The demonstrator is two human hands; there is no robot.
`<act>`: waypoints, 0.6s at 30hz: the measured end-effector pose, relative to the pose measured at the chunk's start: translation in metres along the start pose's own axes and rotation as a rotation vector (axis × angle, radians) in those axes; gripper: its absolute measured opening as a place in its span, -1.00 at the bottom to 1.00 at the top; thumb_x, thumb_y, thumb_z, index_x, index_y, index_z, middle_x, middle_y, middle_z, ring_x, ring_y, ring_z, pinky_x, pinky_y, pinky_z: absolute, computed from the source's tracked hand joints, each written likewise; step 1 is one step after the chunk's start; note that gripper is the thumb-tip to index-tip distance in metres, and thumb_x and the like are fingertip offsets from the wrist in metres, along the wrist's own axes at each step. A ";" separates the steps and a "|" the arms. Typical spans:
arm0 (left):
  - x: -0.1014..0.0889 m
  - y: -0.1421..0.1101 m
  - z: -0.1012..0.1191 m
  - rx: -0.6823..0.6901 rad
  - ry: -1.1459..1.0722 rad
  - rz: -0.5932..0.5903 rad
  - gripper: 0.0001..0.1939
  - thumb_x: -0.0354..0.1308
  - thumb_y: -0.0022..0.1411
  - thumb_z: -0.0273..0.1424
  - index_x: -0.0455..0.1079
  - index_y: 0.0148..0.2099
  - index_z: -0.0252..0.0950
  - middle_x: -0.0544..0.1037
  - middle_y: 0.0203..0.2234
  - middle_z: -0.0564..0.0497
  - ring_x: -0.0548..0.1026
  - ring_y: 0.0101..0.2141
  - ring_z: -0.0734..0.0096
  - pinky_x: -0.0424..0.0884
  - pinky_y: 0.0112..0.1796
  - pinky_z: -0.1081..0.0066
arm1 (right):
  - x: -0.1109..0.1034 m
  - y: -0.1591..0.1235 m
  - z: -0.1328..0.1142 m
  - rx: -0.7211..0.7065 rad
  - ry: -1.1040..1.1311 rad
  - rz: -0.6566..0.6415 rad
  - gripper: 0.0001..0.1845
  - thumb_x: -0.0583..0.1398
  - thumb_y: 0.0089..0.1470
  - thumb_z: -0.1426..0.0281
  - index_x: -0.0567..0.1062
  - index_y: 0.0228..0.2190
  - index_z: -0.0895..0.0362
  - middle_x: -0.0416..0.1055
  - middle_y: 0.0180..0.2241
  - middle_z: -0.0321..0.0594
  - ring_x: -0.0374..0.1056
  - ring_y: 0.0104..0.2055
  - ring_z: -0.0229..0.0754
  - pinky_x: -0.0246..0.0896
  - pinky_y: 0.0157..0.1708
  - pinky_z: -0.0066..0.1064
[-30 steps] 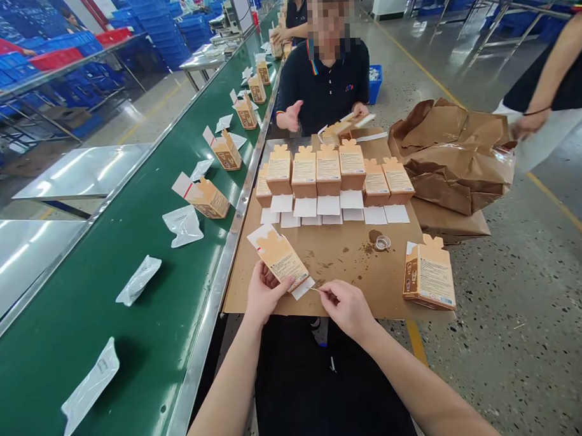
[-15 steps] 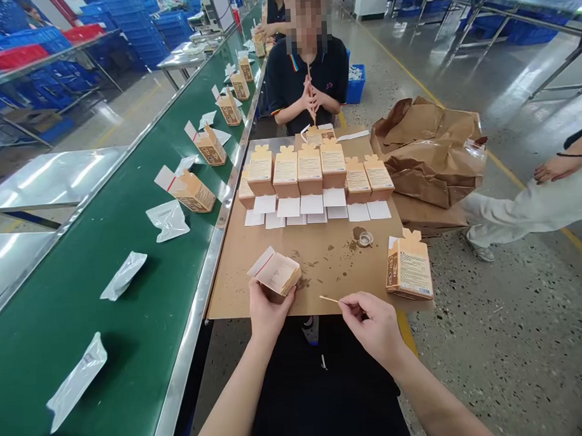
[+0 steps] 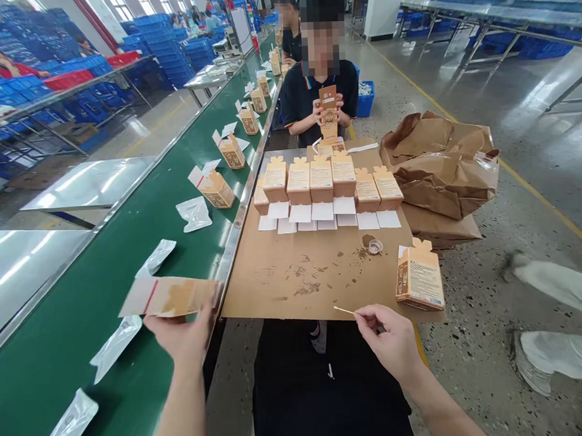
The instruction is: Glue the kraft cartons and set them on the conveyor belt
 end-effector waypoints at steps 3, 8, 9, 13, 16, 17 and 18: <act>-0.029 0.030 -0.013 -0.109 0.098 -0.015 0.01 0.77 -0.30 -0.12 0.24 0.09 -0.06 0.61 0.22 -0.20 0.66 0.28 -0.38 0.55 0.36 -0.45 | 0.001 0.003 0.003 0.043 0.007 -0.033 -0.71 0.33 0.35 0.30 0.71 -0.44 0.01 0.64 -0.53 -0.23 0.53 -0.57 -0.10 0.53 -0.53 -0.33; -0.030 0.036 -0.019 -0.176 0.227 -0.109 -0.06 0.70 -0.21 -0.20 0.27 0.14 -0.13 0.65 0.15 -0.28 0.64 0.32 -0.40 0.53 0.38 -0.38 | 0.013 0.013 -0.001 0.011 0.049 -0.082 -0.74 0.34 0.34 0.34 0.72 -0.43 0.00 0.63 -0.54 -0.26 0.51 -0.58 -0.13 0.52 -0.53 -0.37; -0.026 0.037 -0.019 -0.177 0.241 -0.122 -0.07 0.68 -0.18 -0.21 0.27 0.17 -0.15 0.65 0.17 -0.30 0.63 0.33 -0.42 0.50 0.40 -0.39 | 0.017 0.015 -0.003 0.001 0.061 -0.087 -0.74 0.34 0.34 0.35 0.72 -0.43 0.00 0.63 -0.54 -0.26 0.51 -0.58 -0.14 0.52 -0.52 -0.38; -0.012 0.043 -0.015 -0.221 0.270 -0.143 -0.08 0.66 -0.10 -0.20 0.30 0.23 -0.21 0.64 0.19 -0.32 0.61 0.34 -0.44 0.42 0.44 -0.41 | 0.028 0.022 -0.010 -0.044 0.094 -0.105 -0.72 0.32 0.35 0.36 0.71 -0.43 0.00 0.64 -0.53 -0.27 0.52 -0.56 -0.15 0.52 -0.52 -0.40; -0.011 0.035 -0.013 -0.168 0.234 -0.108 -0.02 0.70 -0.15 -0.21 0.34 0.27 -0.22 0.57 0.21 -0.30 0.55 0.38 -0.41 0.36 0.49 -0.38 | 0.026 0.025 -0.009 -0.039 0.086 -0.111 -0.71 0.32 0.36 0.33 0.72 -0.44 0.01 0.63 -0.54 -0.25 0.52 -0.56 -0.14 0.52 -0.52 -0.38; -0.015 0.028 -0.013 -0.119 0.219 -0.064 0.04 0.71 -0.17 -0.19 0.33 0.31 -0.23 0.52 0.25 -0.30 0.52 0.41 -0.40 0.35 0.50 -0.35 | 0.022 0.025 -0.008 -0.025 0.077 -0.107 -0.70 0.32 0.37 0.31 0.72 -0.43 0.00 0.63 -0.54 -0.24 0.53 -0.56 -0.13 0.52 -0.53 -0.37; -0.020 0.018 -0.014 -0.060 0.211 0.000 0.09 0.71 -0.17 -0.17 0.32 0.36 -0.23 0.45 0.29 -0.30 0.49 0.42 -0.40 0.36 0.50 -0.33 | 0.017 0.024 -0.005 -0.011 0.066 -0.098 -0.68 0.32 0.38 0.28 0.72 -0.43 -0.01 0.63 -0.54 -0.22 0.52 -0.56 -0.11 0.53 -0.53 -0.34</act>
Point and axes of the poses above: each hand's wrist, its own y-axis towards the middle knuckle, its own x-axis out of the palm, z = x × y, the point moved 3 cm from there along y, towards the middle knuckle
